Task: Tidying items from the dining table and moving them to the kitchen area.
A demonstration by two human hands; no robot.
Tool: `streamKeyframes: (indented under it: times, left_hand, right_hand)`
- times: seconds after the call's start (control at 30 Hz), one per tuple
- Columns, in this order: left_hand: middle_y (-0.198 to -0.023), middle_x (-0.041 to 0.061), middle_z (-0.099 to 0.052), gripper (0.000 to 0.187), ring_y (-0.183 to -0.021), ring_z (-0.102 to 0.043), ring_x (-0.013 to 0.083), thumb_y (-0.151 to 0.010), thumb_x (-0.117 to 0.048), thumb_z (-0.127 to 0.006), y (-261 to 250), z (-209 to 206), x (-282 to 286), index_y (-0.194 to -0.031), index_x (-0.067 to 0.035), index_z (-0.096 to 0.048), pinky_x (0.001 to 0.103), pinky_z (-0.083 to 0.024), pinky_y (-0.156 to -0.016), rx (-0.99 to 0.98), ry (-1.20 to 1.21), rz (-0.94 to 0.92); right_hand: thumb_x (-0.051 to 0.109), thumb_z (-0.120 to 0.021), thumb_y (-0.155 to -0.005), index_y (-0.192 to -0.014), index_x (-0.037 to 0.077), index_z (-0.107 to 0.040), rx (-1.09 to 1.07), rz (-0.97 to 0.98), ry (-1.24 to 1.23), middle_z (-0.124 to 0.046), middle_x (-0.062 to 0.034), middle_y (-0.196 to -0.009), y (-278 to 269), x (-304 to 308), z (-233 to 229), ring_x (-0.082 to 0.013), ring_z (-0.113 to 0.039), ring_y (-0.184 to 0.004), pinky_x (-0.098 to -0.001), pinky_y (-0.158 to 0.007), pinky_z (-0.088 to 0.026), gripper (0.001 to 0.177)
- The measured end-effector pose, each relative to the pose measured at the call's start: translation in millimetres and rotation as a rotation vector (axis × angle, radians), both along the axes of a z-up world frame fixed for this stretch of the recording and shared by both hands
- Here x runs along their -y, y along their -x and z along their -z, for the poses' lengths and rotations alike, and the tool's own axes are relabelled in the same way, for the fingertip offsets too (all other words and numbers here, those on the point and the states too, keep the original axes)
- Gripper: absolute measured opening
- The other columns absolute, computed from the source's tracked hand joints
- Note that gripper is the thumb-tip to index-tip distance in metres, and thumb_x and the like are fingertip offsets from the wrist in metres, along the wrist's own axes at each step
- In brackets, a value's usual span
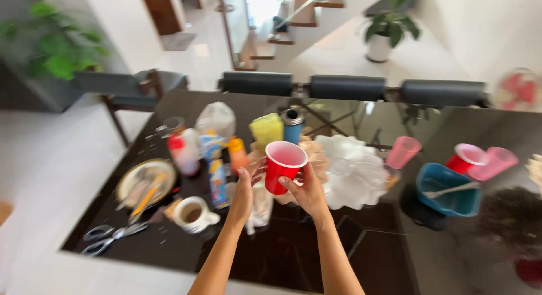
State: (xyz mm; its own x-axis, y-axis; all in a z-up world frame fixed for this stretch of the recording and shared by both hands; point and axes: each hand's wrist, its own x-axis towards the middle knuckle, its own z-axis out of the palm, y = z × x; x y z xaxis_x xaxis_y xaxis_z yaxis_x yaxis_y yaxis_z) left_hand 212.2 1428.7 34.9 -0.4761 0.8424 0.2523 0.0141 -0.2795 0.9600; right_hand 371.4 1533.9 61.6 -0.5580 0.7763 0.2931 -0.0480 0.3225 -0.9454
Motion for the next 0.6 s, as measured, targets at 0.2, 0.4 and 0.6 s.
streamKeyframes:
  times: [0.2, 0.4, 0.6]
  left_hand:
    - [-0.140, 0.012, -0.061, 0.096, -0.128, -0.057, 0.0240, -0.098, -0.076, -0.018, 77.3, 2.9, 169.4, -0.146, -0.001, -0.053, 0.040, -0.039, -0.111, 0.026, -0.043, -0.234]
    - [-0.142, 0.015, -0.061, 0.094, -0.134, -0.056, 0.0251, -0.097, -0.074, -0.020, 118.5, 4.2, 336.3, -0.148, -0.001, -0.050, 0.041, -0.040, -0.113, 0.038, 0.083, -0.591]
    - [-0.142, 0.016, -0.061, 0.092, -0.134, -0.056, 0.0268, -0.097, -0.072, -0.020, 116.7, -25.2, 481.2, -0.147, -0.001, -0.051, 0.042, -0.042, -0.112, 0.036, 0.128, -0.910]
  right_hand:
    - [0.038, -0.085, -0.079, -0.138, 0.004, -0.055, 0.010, -0.233, -0.038, -0.074, -0.0103, -0.120, 116.0, 129.1, 19.1, -0.0210, -0.070, -0.106, -0.0368, -0.092, -0.055, 0.074]
    - [0.039, -0.085, -0.080, -0.136, 0.005, -0.052, 0.027, -0.532, 0.006, -0.072, -0.0091, -0.121, 213.4, 264.9, 35.9, -0.0186, -0.071, -0.108, -0.0342, -0.094, -0.055, 0.073]
    - [0.040, -0.085, -0.077, -0.134, 0.004, -0.055, 0.107, -0.836, 0.002, -0.074, -0.0071, -0.118, 281.0, 399.7, 20.1, -0.0182, -0.071, -0.106, -0.0353, -0.091, -0.057, 0.074]
